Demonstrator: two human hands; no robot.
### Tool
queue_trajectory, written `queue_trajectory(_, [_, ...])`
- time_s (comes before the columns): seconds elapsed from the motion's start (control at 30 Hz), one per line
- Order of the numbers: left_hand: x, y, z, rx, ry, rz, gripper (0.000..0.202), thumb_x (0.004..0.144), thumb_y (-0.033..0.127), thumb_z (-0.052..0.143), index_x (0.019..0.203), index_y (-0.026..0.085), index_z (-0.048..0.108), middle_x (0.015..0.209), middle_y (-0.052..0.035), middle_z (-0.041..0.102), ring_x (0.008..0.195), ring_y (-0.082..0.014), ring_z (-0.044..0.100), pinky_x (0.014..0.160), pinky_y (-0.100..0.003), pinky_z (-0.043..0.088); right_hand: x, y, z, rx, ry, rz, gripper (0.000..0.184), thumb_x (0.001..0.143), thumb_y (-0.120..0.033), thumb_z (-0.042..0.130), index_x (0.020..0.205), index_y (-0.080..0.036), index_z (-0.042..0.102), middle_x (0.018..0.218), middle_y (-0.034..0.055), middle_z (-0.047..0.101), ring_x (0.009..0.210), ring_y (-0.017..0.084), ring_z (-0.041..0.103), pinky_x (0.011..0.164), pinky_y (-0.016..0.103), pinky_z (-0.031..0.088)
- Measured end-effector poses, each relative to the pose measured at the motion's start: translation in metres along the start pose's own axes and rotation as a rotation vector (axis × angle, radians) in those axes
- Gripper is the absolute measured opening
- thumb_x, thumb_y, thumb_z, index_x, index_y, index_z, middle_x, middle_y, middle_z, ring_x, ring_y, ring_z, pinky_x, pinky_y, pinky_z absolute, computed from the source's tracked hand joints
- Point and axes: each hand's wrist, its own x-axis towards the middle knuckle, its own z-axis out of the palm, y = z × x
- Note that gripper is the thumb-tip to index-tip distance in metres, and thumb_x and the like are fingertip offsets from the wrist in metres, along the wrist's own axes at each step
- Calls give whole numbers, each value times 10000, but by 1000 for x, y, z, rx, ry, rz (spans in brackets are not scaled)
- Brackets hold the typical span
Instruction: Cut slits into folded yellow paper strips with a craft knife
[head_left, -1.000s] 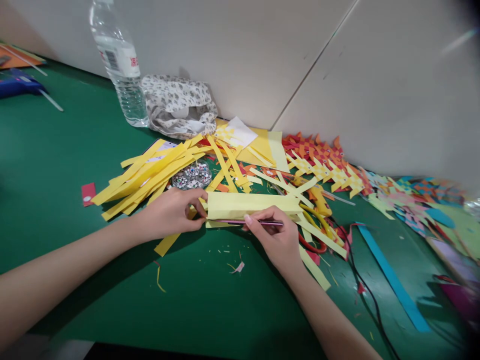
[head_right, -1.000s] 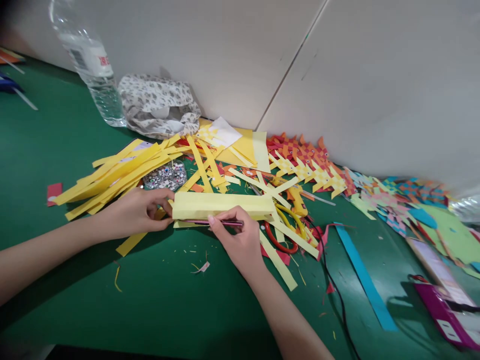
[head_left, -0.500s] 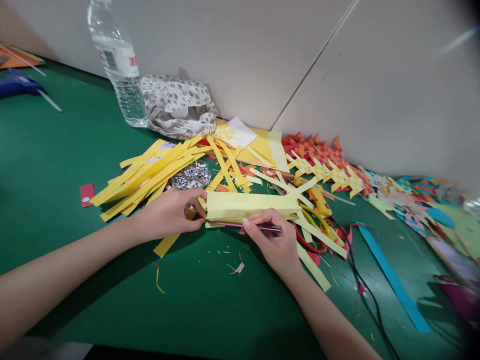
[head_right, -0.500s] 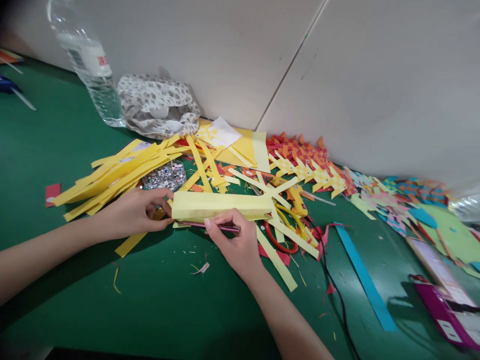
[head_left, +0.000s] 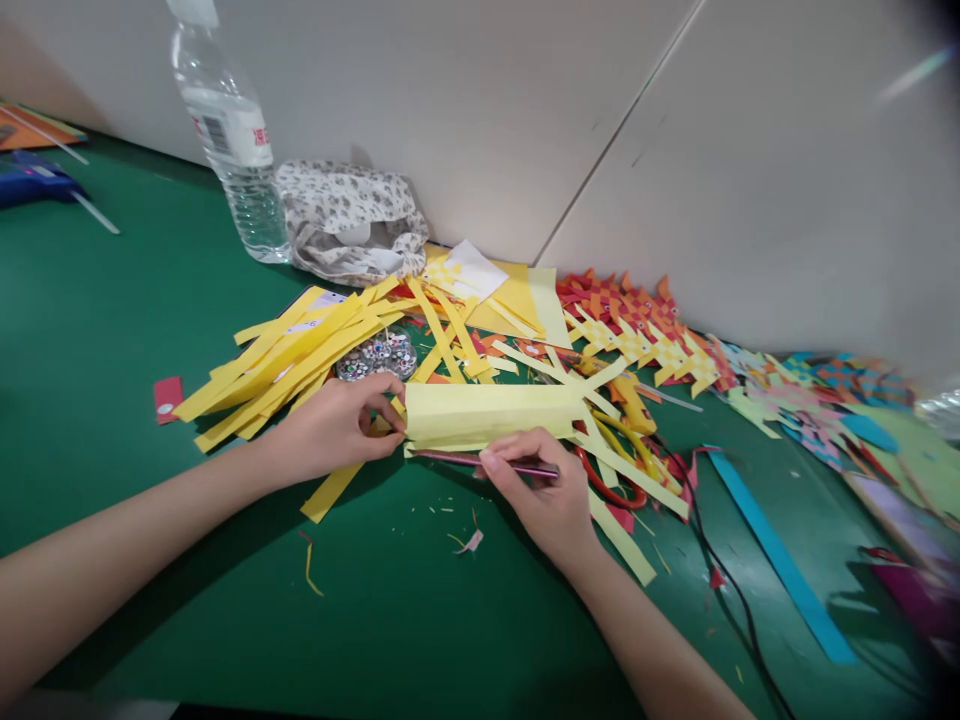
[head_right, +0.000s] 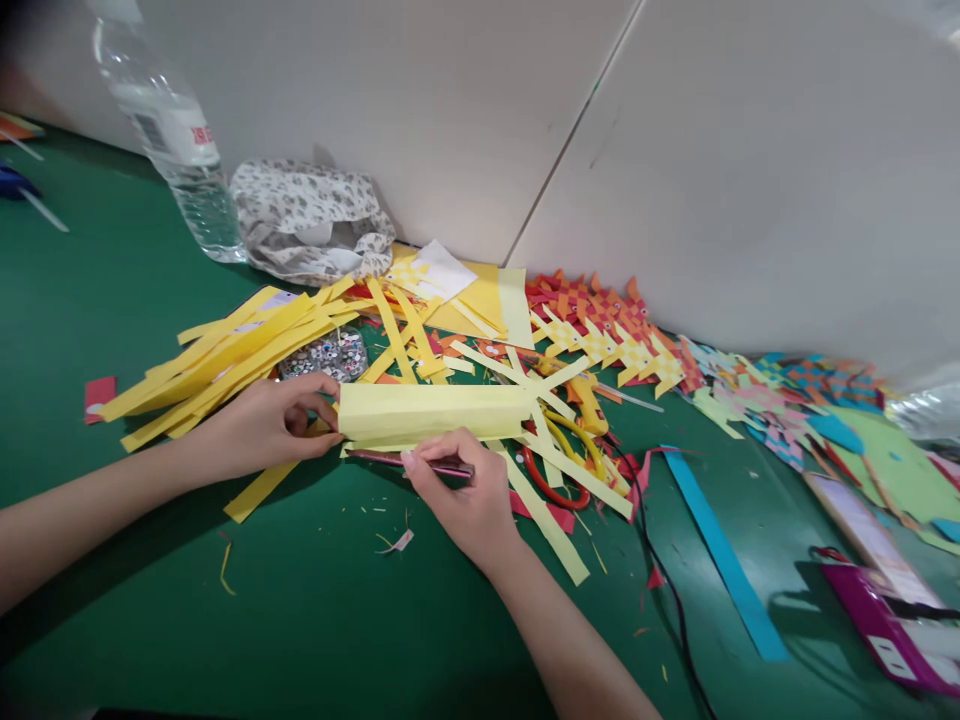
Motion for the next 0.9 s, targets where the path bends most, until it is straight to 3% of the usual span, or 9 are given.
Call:
queue_trajectory(0.2, [-2, 4, -1, -12, -25, 5, 254, 728, 279, 606, 931, 219, 465, 800, 38, 739, 460, -56, 516, 458, -179, 381, 9, 1, -11, 118, 205, 100, 193, 791, -237, 718, 664, -212, 575, 595, -32, 668, 498, 128, 667, 509, 231, 542])
queue_trajectory(0.5, [-1, 2, 5, -38, -11, 7, 281, 735, 339, 641, 922, 222, 466, 790, 17, 744, 477, -77, 551, 458, -193, 391, 3, 7, -6, 25, 68, 101, 199, 807, -294, 703, 689, -219, 561, 642, 5, 683, 537, 164, 675, 517, 274, 556])
queue_trajectory(0.6, [-1, 3, 8, -50, -13, 3, 285, 744, 362, 644, 913, 220, 463, 791, 12, 747, 452, -72, 517, 448, -199, 383, 1, 4, -5, -10, 54, 3, 191, 809, -225, 682, 688, -223, 534, 663, 7, 689, 530, 150, 664, 505, 260, 543])
queue_trajectory(0.7, [-2, 4, 10, -45, 9, 25, 249, 773, 356, 616, 912, 221, 459, 744, 26, 733, 435, -70, 502, 427, -196, 351, -4, -1, -5, -115, 20, -182, 182, 807, -143, 657, 708, -228, 530, 680, 10, 693, 538, 141, 662, 502, 249, 539])
queue_trajectory(0.8, [-2, 4, 11, -26, 52, 28, 242, 783, 347, 608, 922, 222, 454, 716, 33, 721, 460, -81, 536, 437, -194, 359, -11, -4, -5, -241, -58, -412, 189, 794, -71, 639, 797, -239, 552, 723, 25, 699, 592, 153, 669, 526, 265, 551])
queue_trajectory(0.9, [-1, 3, 10, -14, 64, 12, 256, 777, 343, 613, 933, 224, 448, 741, 29, 726, 484, -89, 558, 452, -196, 379, -16, -4, -6, -301, -119, -529, 253, 783, -40, 637, 896, -248, 547, 738, 34, 697, 616, 168, 669, 527, 282, 557])
